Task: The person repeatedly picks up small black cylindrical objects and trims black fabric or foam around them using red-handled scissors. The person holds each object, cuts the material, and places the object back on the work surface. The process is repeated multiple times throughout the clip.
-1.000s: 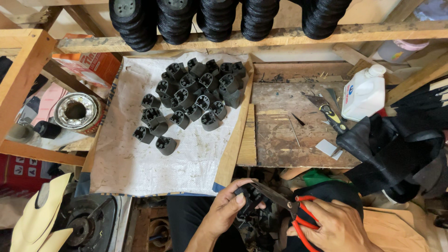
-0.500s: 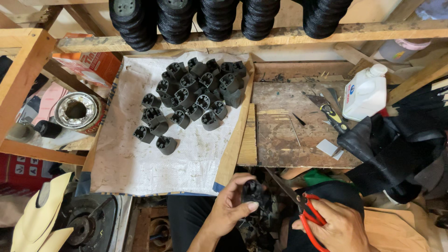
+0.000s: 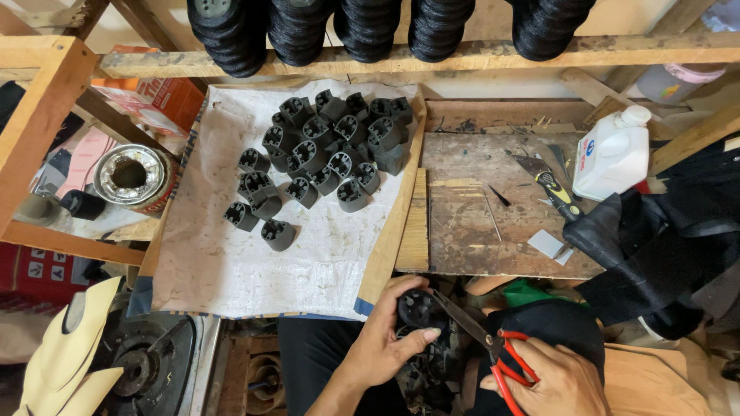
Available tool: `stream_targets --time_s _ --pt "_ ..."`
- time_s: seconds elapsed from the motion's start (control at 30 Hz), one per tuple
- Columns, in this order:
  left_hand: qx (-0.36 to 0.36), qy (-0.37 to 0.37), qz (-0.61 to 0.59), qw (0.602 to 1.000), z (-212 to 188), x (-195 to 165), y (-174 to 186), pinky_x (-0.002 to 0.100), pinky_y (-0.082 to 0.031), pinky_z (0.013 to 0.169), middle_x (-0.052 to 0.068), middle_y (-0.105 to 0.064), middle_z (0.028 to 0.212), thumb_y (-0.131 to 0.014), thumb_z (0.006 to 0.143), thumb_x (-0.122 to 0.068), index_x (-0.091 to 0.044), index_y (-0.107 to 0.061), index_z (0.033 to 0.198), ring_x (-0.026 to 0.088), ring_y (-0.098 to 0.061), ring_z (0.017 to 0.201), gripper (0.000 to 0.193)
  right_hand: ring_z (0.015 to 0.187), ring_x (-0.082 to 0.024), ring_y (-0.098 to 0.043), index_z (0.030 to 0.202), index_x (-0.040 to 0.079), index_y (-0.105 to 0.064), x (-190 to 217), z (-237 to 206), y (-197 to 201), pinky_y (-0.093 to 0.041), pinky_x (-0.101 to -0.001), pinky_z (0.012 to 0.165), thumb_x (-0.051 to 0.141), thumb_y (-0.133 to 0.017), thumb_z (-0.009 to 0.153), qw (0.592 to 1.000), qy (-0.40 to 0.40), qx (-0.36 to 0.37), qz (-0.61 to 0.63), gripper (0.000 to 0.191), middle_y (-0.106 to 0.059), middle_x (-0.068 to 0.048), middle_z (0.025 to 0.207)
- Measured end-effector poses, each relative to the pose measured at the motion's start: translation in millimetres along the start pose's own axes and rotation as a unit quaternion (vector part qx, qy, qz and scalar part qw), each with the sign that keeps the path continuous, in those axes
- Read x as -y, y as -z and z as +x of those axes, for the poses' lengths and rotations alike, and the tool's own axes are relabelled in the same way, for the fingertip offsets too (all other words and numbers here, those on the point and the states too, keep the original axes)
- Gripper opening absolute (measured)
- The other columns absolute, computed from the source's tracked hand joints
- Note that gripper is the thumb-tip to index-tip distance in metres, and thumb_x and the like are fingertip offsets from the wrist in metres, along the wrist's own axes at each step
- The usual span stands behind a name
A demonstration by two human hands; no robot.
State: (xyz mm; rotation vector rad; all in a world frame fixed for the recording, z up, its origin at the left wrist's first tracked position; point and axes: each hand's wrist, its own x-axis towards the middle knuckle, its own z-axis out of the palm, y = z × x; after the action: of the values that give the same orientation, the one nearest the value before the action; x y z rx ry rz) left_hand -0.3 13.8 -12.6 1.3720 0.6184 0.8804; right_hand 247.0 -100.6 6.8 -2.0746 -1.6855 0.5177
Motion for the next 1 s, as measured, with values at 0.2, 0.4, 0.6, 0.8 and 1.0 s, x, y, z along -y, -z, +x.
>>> stream_targets --time_s 0.2,0.4,0.6,0.8,1.0 --pt "-0.028 -0.034 0.045 0.998 1 -4 0 0.038 -0.046 0.114 0.016 -0.06 0.141 -0.085 0.086 -0.015 -0.003 -0.049 0.135 0.027 -0.058 0.134 0.062 0.07 -0.028 -0.074 0.108 0.018 -0.078 -3 -2 -2 -0.058 -0.0382 0.069 0.037 -0.096 0.053 0.999 0.037 -0.021 0.004 0.06 -0.079 -0.002 0.093" --pt "-0.043 -0.027 0.143 0.988 3 -16 1 0.036 -0.05 0.103 0.015 -0.061 0.13 -0.089 0.081 -0.015 -0.003 -0.057 0.128 0.026 -0.061 0.122 0.058 0.076 -0.027 -0.077 0.11 0.018 -0.078 -13 -5 -10 -0.06 -0.0365 0.072 0.037 -0.094 0.059 1.0 0.015 -0.004 0.002 0.056 -0.08 -0.002 0.098" --pt "-0.067 0.149 0.101 0.981 4 -17 -1 0.035 -0.055 0.087 0.011 -0.063 0.113 -0.084 0.077 -0.027 -0.008 -0.051 0.131 0.022 -0.065 0.101 0.067 0.078 -0.027 -0.078 0.112 0.017 -0.077 -27 -9 -16 -0.061 -0.0381 0.073 0.039 -0.09 0.063 0.999 0.044 0.007 -0.002 0.056 -0.079 -0.004 0.096" --pt "-0.063 0.009 0.239 0.969 2 -6 2 0.037 -0.053 0.091 0.016 -0.057 0.115 -0.091 0.081 -0.023 -0.002 -0.056 0.123 0.028 -0.062 0.107 0.058 0.079 -0.027 -0.078 0.113 0.018 -0.077 -26 -10 -15 -0.061 -0.039 0.075 0.04 -0.091 0.062 0.999 0.028 0.021 -0.019 0.057 -0.078 -0.003 0.097" --pt "-0.112 0.057 0.255 0.959 5 -2 -4 0.039 -0.055 0.09 0.013 -0.065 0.126 -0.087 0.078 -0.024 -0.001 -0.047 0.119 0.03 -0.069 0.107 0.062 0.074 -0.027 -0.075 0.109 0.021 -0.078 -23 -15 -17 -0.059 -0.0384 0.075 0.042 -0.092 0.057 0.994 -0.007 0.025 -0.106 0.058 -0.078 0.0 0.102"
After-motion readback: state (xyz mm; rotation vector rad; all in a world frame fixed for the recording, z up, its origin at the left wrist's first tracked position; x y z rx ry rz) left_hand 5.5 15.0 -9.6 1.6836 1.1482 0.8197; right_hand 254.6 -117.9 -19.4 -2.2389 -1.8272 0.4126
